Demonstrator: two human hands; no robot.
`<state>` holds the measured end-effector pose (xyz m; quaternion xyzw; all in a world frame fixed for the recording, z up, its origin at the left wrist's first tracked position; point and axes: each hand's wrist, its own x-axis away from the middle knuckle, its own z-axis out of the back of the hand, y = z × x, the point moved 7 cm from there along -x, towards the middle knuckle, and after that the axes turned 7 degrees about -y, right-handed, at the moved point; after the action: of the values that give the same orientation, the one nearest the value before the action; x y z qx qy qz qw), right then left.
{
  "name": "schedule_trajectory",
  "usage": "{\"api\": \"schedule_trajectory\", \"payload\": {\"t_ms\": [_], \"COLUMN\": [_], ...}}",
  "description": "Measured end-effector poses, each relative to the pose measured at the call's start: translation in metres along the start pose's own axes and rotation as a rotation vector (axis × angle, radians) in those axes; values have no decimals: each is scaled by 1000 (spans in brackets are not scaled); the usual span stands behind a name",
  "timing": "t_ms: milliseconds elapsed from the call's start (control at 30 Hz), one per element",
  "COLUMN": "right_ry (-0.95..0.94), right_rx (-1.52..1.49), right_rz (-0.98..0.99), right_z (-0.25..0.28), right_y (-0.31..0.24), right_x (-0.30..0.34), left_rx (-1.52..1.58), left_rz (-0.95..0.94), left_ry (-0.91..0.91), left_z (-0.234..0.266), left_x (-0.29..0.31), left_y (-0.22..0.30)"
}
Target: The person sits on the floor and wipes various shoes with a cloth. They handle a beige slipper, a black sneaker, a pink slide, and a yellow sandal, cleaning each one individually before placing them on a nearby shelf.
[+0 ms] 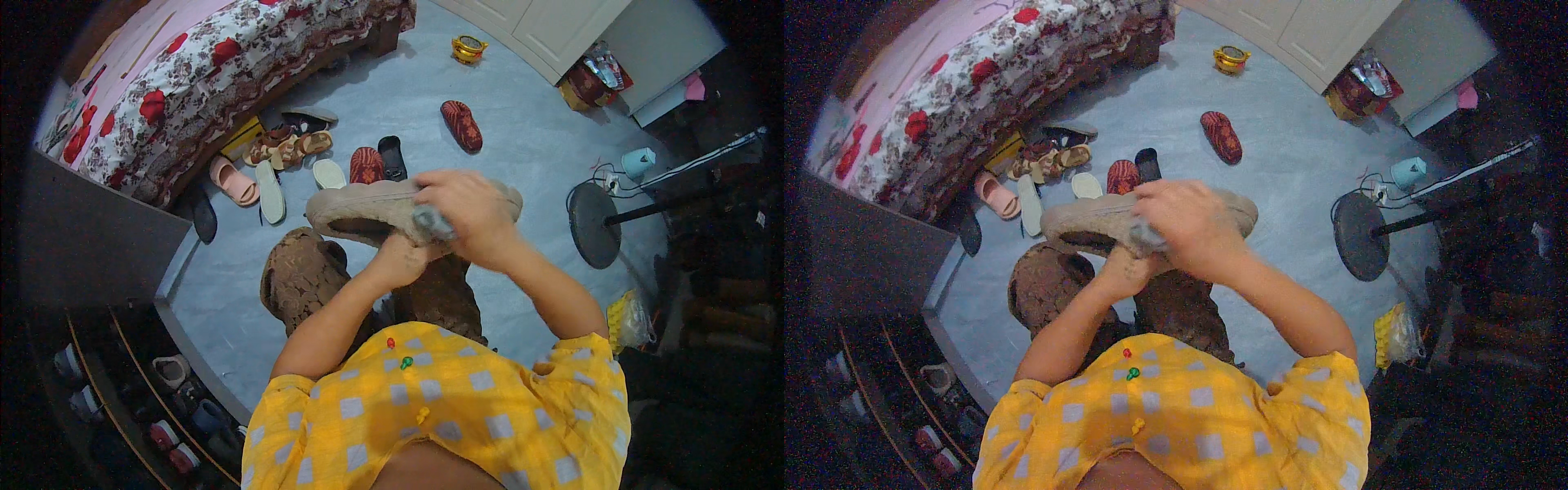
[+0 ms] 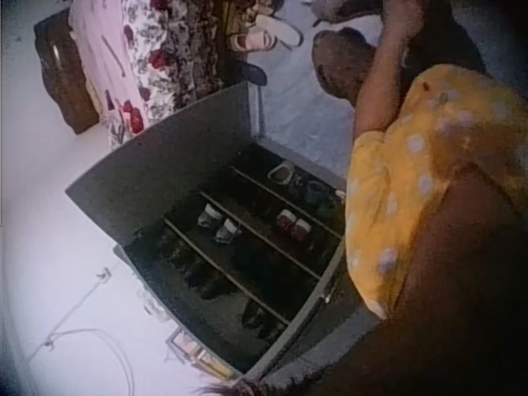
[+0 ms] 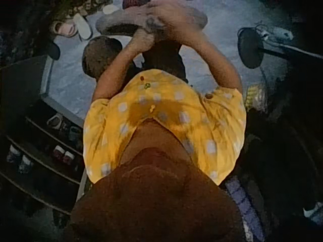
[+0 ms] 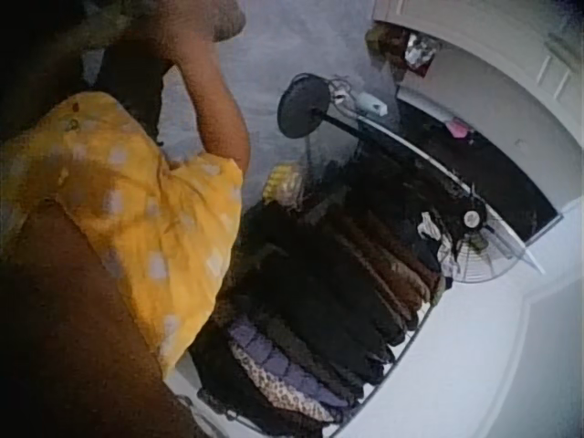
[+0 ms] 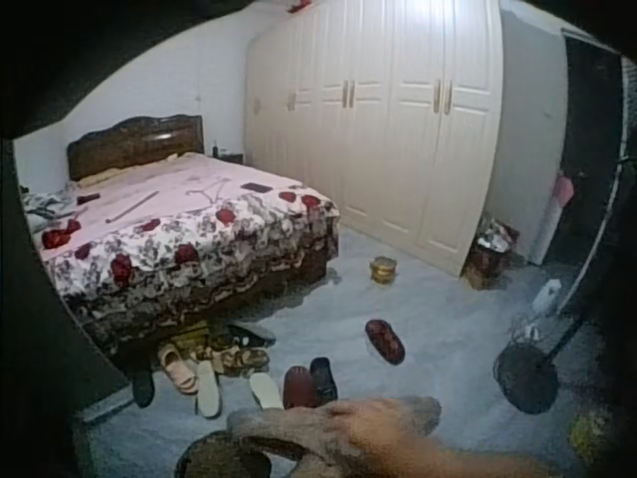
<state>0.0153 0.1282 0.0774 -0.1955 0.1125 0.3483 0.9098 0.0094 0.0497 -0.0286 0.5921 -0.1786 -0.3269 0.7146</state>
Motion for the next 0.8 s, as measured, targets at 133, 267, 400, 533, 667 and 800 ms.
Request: {"api": "schedule_trajectory", "payload": {"t_ms": [133, 267, 400, 533, 667, 800], "right_ry": [124, 302, 362, 338, 304, 192], "right_rx": [69, -92, -99, 111, -77, -169], "right_rz": [-178, -470, -325, -179, -27, 139], "right_z": [29, 54, 41, 18, -8, -24], "right_y": [42, 77, 56, 29, -1, -22], "right_x": [27, 44, 23, -3, -14, -19], "left_rx": [254, 330, 391, 369, 258, 96], "left_rz": [10, 62, 25, 7, -22, -313], "left_ry": [60, 151, 133, 83, 84, 158], "left_z": [8, 16, 19, 14, 19, 26], "left_x": [-6, -6, -10, -9, 2, 6], "left_y": [2, -4, 4, 1, -23, -16]}}
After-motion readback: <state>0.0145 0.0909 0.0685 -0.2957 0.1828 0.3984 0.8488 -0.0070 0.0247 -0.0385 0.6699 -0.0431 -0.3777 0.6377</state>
